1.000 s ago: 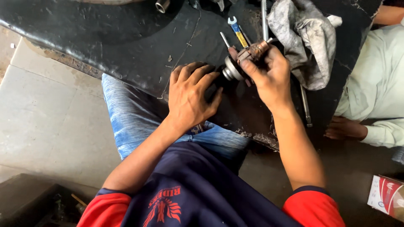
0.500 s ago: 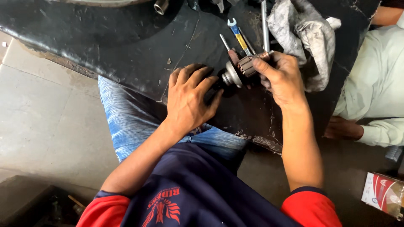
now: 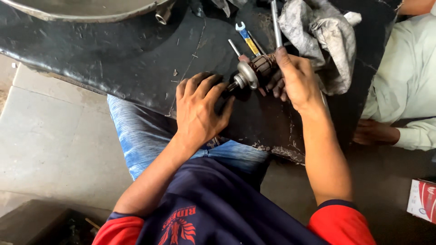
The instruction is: The person works on a starter motor at a workbench, holding the copper armature and fitting it into the drive end housing, then wipes the housing with a cloth and presses the armature shaft into the bearing housing by hand, repeatedly seating the parts together.
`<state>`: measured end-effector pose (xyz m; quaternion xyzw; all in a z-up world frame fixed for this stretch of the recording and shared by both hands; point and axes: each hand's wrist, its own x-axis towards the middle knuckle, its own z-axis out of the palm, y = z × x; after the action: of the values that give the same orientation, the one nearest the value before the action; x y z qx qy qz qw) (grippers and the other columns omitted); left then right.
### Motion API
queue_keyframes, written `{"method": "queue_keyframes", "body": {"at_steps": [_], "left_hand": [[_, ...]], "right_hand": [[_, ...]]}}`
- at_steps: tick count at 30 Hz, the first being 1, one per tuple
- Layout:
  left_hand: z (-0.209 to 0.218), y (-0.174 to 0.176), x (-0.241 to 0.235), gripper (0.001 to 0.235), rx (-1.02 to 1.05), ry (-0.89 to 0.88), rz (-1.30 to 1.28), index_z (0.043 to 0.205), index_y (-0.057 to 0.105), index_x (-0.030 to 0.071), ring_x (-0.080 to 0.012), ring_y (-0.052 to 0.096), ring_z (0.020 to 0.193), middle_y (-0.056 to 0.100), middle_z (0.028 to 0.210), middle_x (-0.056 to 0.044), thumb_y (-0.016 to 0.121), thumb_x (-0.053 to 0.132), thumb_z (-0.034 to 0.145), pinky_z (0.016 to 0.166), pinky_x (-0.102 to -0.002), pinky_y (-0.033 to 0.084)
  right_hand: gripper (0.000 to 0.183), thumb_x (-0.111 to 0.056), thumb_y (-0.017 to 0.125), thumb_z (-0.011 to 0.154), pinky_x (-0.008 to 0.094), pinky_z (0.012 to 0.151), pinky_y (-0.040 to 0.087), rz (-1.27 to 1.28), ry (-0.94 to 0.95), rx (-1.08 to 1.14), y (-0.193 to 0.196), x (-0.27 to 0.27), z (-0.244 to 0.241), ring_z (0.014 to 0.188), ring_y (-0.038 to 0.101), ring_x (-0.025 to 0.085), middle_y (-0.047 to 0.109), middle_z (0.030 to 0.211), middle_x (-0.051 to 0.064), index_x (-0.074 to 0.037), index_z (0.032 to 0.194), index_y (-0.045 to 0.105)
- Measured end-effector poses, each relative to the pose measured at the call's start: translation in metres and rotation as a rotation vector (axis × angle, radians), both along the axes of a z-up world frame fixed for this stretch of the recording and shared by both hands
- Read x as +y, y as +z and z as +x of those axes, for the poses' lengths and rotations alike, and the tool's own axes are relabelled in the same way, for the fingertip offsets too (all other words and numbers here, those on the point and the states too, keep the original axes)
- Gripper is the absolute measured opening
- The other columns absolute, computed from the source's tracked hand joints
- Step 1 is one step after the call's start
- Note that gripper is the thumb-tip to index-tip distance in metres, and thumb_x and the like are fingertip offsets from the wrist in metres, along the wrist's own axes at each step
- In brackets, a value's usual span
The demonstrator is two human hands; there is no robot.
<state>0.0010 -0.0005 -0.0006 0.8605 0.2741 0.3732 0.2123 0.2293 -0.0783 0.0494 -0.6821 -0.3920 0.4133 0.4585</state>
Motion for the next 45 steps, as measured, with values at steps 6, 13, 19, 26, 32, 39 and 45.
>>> {"method": "queue_keyframes", "body": {"at_steps": [6, 13, 19, 26, 32, 39, 45], "left_hand": [[0.004, 0.002, -0.002, 0.027, -0.002, 0.037, -0.003, 0.112, 0.074, 0.008, -0.0293, 0.059, 0.125, 0.070, 0.123, -0.008, 0.079, 0.021, 0.089, 0.109, -0.049, 0.040], [0.007, 0.005, 0.000, 0.030, -0.019, 0.048, -0.022, 0.112, 0.074, 0.008, -0.0312, 0.059, 0.123, 0.071, 0.121, -0.010, 0.079, 0.028, 0.092, 0.105, -0.049, 0.040], [0.014, 0.007, 0.007, 0.029, -0.037, 0.042, -0.031, 0.111, 0.075, 0.007, -0.0314, 0.060, 0.121, 0.072, 0.119, -0.009, 0.078, 0.028, 0.093, 0.101, -0.049, 0.042], [0.006, 0.005, 0.020, 0.017, -0.035, 0.055, -0.039, 0.107, 0.073, 0.002, -0.0383, 0.051, 0.134, 0.065, 0.135, -0.013, 0.073, 0.012, 0.093, 0.106, -0.050, 0.042], [-0.037, 0.008, 0.055, 0.019, 0.109, 0.131, 0.088, 0.114, 0.072, 0.002, -0.0437, 0.037, 0.147, 0.055, 0.149, -0.017, 0.069, 0.006, 0.096, 0.116, -0.055, 0.037], [-0.052, 0.005, 0.070, 0.025, 0.123, 0.153, 0.077, 0.124, 0.073, 0.007, -0.0433, 0.040, 0.145, 0.056, 0.146, -0.017, 0.071, 0.010, 0.099, 0.115, -0.056, 0.037], [-0.044, 0.000, 0.069, 0.031, 0.072, 0.114, 0.040, 0.129, 0.070, 0.008, -0.0406, 0.044, 0.143, 0.059, 0.143, -0.015, 0.073, 0.009, 0.098, 0.114, -0.053, 0.040]], "right_hand": [[0.051, -0.044, 0.051, 0.108, 0.023, 0.035, 0.038, -0.090, -0.232, -0.164, -0.014, -0.002, 0.008, 0.044, 0.057, 0.011, 0.067, 0.068, 0.007, 0.003, 0.101, 0.068], [0.041, -0.034, 0.056, 0.107, 0.024, 0.037, 0.042, -0.040, -0.254, -0.173, -0.011, -0.001, 0.005, 0.048, 0.059, 0.012, 0.064, 0.070, 0.007, 0.001, 0.129, 0.059], [0.044, -0.027, 0.055, 0.104, 0.023, 0.037, 0.040, -0.054, -0.221, 0.015, -0.009, 0.000, 0.011, 0.048, 0.059, 0.011, 0.064, 0.070, 0.005, -0.005, 0.143, 0.054], [0.045, -0.010, 0.061, 0.093, 0.023, 0.038, 0.037, -0.007, -0.093, 0.023, -0.005, -0.006, 0.016, 0.049, 0.056, 0.013, 0.062, 0.070, 0.006, 0.000, 0.137, 0.061], [0.052, -0.009, 0.066, 0.087, 0.022, 0.041, 0.043, -0.028, 0.102, 0.090, -0.008, -0.004, -0.012, 0.052, 0.063, 0.013, 0.067, 0.076, 0.008, 0.006, 0.136, 0.055], [0.044, -0.016, 0.073, 0.092, 0.022, 0.052, 0.050, -0.028, 0.178, -0.068, -0.017, -0.013, -0.037, 0.061, 0.067, 0.011, 0.071, 0.081, 0.008, 0.005, 0.129, 0.061], [0.034, -0.019, 0.083, 0.086, 0.030, 0.049, 0.051, 0.076, 0.159, -0.767, -0.011, -0.007, -0.055, 0.054, 0.068, 0.017, 0.075, 0.080, 0.011, 0.000, 0.113, 0.073]]}}
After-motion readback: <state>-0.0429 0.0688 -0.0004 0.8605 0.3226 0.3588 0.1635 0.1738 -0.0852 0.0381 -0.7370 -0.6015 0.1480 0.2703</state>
